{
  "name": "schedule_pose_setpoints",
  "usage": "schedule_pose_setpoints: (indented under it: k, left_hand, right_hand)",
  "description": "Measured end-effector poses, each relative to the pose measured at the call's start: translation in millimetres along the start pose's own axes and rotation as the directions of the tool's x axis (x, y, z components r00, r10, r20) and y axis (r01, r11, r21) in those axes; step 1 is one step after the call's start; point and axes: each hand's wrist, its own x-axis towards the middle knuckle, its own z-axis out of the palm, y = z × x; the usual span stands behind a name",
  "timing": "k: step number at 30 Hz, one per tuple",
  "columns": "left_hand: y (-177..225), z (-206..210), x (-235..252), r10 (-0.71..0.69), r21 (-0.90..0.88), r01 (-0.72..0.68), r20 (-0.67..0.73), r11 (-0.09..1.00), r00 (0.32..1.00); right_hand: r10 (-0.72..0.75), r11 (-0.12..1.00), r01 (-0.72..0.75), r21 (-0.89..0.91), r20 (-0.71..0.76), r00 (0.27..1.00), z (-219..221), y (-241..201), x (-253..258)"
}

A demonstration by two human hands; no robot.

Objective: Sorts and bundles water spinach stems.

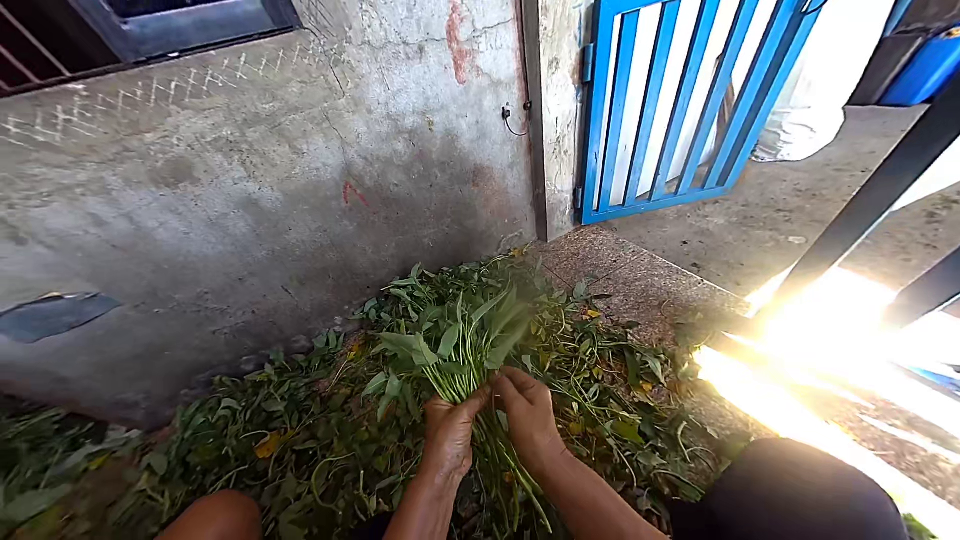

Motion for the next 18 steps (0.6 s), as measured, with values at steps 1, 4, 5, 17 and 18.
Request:
schedule_pose_setpoints:
  k: [1,4,5,17,18]
  left_hand:
    - [1,-2,-2,-0.028,-0.009,0.029,0.009,1.0,1.0]
    - [4,-5,-8,-0.096,-0.048,0.098,0.051,0.994,0.994]
    - [4,-5,-10,-0.108,-0.06,0.112,0.064,0.992,0.992]
    - [18,15,-25,-0.077,-0.074,0.073,-0.061,0.995,0.995]
    - [18,16,-24,-0.068,-0.102,0.059,-0.093,0.993,0.993]
  right_hand:
    - [0.051,0.997,-0.051,0.054,0.003,0.999,0,-2,-1]
    - [0.091,0.991,-0.092,0.093,0.02,0.996,-3,-3,-3]
    - [0.096,0.991,-0.098,0.086,0.031,0.995,-6,-3,-3]
    - [0.068,0.984,-0.031,-0.178,0.207,0.976,-36,-23,-14]
    - [0.102,0.971,-0.036,-0.236,0.273,0.957,-43,-23,-17]
